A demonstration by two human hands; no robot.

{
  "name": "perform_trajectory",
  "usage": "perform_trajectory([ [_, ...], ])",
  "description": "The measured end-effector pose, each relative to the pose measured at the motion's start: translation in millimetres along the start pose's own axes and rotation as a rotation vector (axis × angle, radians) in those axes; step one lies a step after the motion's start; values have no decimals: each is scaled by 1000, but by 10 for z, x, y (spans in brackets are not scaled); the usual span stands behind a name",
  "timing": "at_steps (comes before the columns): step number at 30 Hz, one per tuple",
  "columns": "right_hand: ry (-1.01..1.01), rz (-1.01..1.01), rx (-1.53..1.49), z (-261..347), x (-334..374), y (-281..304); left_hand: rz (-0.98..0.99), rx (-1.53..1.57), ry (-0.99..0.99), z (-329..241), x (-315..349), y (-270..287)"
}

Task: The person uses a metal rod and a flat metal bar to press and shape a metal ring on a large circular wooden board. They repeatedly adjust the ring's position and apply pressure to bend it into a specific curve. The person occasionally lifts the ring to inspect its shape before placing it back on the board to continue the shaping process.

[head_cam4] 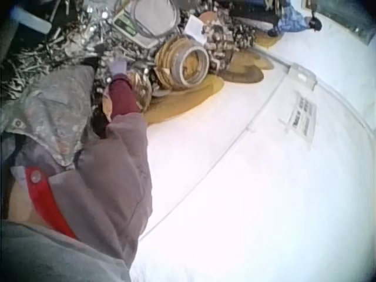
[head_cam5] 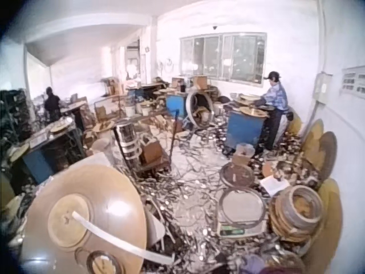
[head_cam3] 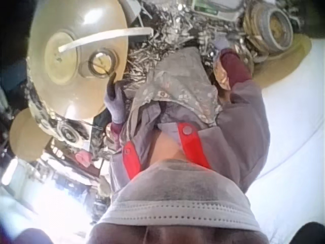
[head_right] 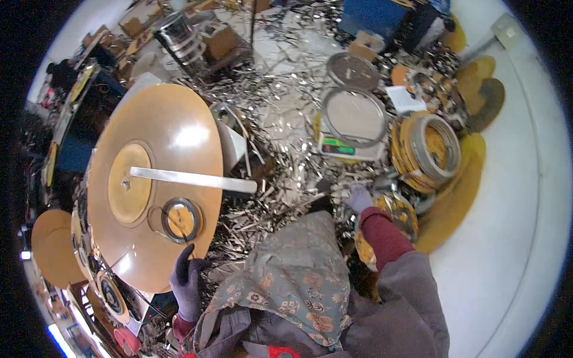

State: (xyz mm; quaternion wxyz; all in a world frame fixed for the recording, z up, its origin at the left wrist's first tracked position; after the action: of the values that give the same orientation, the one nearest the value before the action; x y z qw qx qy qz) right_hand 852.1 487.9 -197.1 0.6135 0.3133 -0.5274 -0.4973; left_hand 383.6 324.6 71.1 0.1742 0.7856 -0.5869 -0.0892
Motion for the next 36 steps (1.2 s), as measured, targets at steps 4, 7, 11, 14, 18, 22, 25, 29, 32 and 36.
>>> perform_trajectory([
  [4,109,-62,77,43,-1481,-115,-33,-129,-1,-109,-49,-102],
  [7,-144,174,19,-282,-1842,-263,-44,-232,-45,-290,-385,-499],
  [11,28,5,466,-1131,-2442,-1037,81,-246,-1,-627,-862,-1301],
  [14,105,40,372,-801,-2370,-507,-32,-85,13,-802,-907,-1773],
  [18,121,228,296,-615,-2270,31,147,-105,235,-872,-1062,-2224],
  [22,27,454,368,-993,-2583,-591,173,-100,104,-735,-1122,-2322],
  [25,316,345,378,-579,-2065,-369,169,-175,95,-798,-989,-2190],
  [29,129,307,192,-686,-1821,-217,184,-175,91,-692,-961,-2053],
  [32,178,194,303,-524,-1684,426,201,-187,44,-718,-1133,-2033],
  [36,540,-170,441,-741,-1827,794,216,-167,3,-711,-1375,-2242],
])
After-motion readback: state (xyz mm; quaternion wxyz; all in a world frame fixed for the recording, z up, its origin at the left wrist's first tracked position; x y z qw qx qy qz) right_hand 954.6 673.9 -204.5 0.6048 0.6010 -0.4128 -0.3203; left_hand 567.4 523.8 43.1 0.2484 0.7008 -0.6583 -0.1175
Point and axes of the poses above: each hand's wrist, its own x-axis away from the middle knuckle, its own y-axis out of the back of the hand, z = x × y, the point moved 10 cm from there along -x, towards the middle knuckle, and after that the axes turned 11 degrees about -y, right-handed, at the moved point
